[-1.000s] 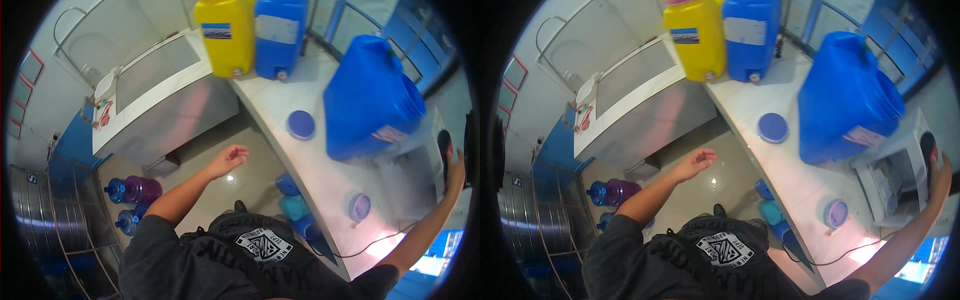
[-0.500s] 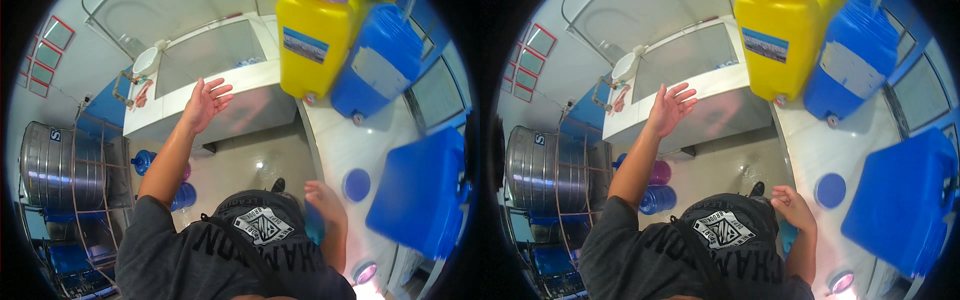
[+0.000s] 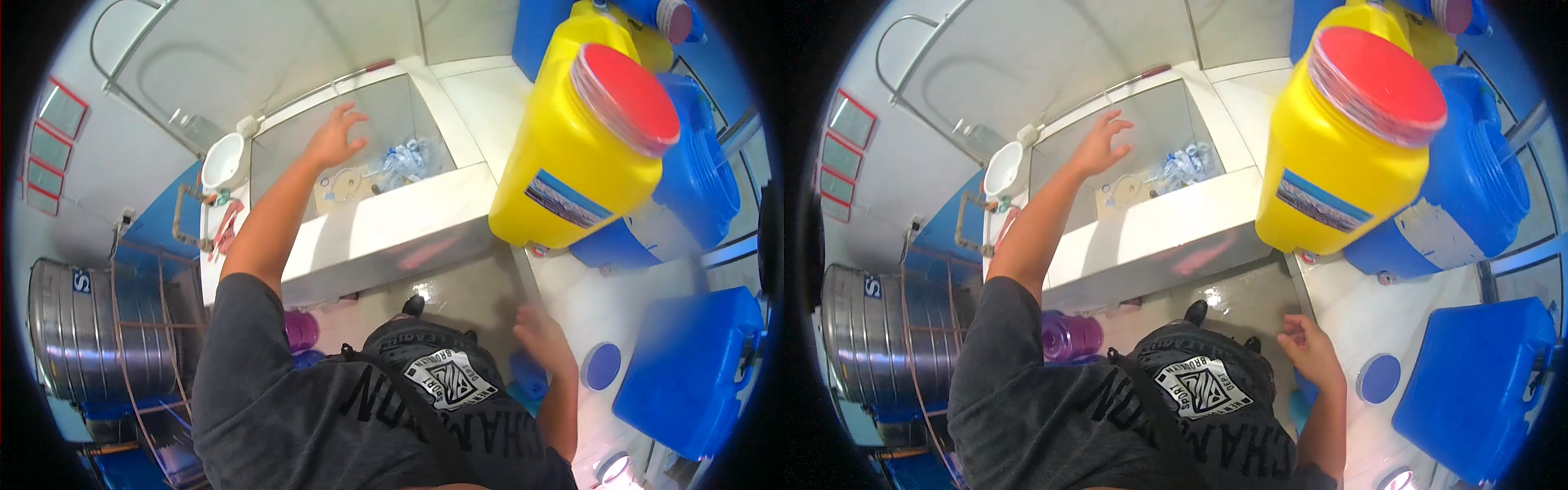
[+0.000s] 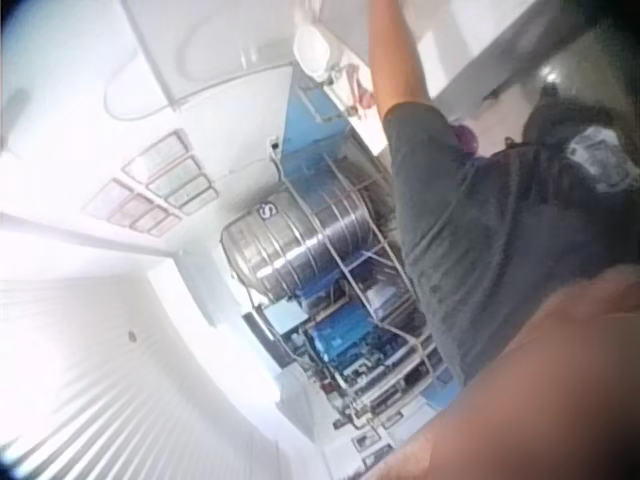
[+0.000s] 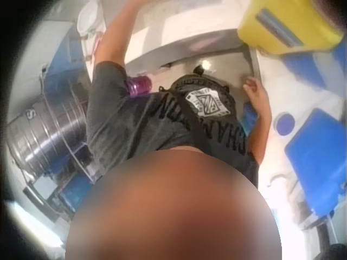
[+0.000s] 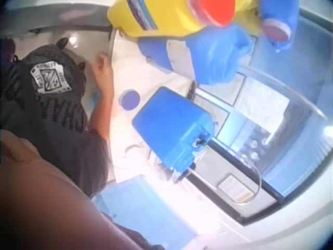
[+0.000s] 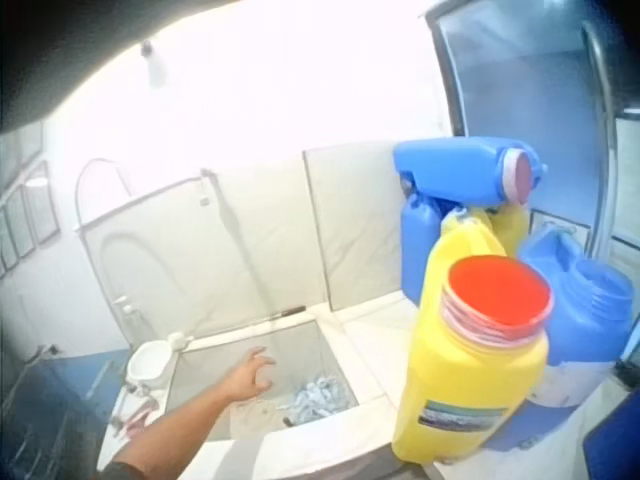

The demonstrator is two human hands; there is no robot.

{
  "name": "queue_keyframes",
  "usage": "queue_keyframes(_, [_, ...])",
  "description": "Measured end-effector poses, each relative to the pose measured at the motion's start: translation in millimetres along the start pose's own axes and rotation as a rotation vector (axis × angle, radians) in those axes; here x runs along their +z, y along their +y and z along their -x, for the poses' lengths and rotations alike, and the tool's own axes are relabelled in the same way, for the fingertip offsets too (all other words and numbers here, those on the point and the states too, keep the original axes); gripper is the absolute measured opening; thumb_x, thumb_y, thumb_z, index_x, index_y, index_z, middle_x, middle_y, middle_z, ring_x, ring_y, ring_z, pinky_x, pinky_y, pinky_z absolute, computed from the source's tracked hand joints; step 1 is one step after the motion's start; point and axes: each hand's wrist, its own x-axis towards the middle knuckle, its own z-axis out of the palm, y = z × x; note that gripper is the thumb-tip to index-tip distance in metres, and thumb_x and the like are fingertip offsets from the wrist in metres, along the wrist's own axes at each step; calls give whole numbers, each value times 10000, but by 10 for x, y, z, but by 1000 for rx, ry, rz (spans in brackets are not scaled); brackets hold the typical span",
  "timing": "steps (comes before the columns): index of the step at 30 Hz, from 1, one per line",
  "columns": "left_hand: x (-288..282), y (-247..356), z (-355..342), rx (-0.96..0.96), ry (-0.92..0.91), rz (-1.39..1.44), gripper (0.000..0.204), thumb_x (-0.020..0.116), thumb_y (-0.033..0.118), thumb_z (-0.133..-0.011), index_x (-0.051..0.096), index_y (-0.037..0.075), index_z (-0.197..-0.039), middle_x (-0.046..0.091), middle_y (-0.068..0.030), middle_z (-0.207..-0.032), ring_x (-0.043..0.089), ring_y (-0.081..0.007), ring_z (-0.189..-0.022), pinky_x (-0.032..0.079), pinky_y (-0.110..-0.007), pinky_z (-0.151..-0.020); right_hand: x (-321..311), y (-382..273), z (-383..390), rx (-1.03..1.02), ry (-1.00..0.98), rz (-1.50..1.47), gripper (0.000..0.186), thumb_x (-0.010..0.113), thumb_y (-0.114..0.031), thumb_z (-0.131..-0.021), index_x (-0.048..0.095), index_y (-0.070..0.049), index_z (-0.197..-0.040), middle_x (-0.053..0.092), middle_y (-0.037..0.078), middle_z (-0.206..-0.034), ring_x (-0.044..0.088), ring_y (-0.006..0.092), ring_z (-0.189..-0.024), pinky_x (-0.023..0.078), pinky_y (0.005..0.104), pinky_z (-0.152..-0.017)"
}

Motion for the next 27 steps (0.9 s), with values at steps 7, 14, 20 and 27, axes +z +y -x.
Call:
queue_keyframes(7, [-110,-867,-980,-38,75,-92,599,745,288,-832,559,147,-1384,350,-216,-1563,507,-410,-1323,455,-471,-1078,473,-249,32,85,165,-45,462,723,-181,-908,573,-21,-1314,681,142,-1172,676,211,-999,538,338,-865])
queue_keyframes(14, [-213,-1240,-1217,7,89,-108,594,728,280,-847,546,143,-1395,360,-230,-1558,458,-401,-1371,434,-465,-1099,786,-257,86,168,275,-52,446,722,-179,-910,579,-9,-1297,684,159,-1188,685,217,-1025,543,335,-866])
queue_keyframes(20, [-239,-1490,-1446,174,111,-60,549,690,251,-905,520,82,-1399,482,-238,-1462,476,-357,-1362,429,-442,-1095,880,-301,195,156,348,9,449,724,-212,-910,584,-3,-1282,697,172,-1152,701,252,-1002,554,366,-864])
queue_keyframes(27, [-738,-1701,-1827,-395,20,1213,588,614,388,-997,456,92,-1479,518,-56,-1461,523,-199,-1294,440,-312,-1022,898,-220,611,258,447,-80,459,723,-263,-908,596,-11,-1270,701,174,-1143,708,262,-983,555,370,-854])
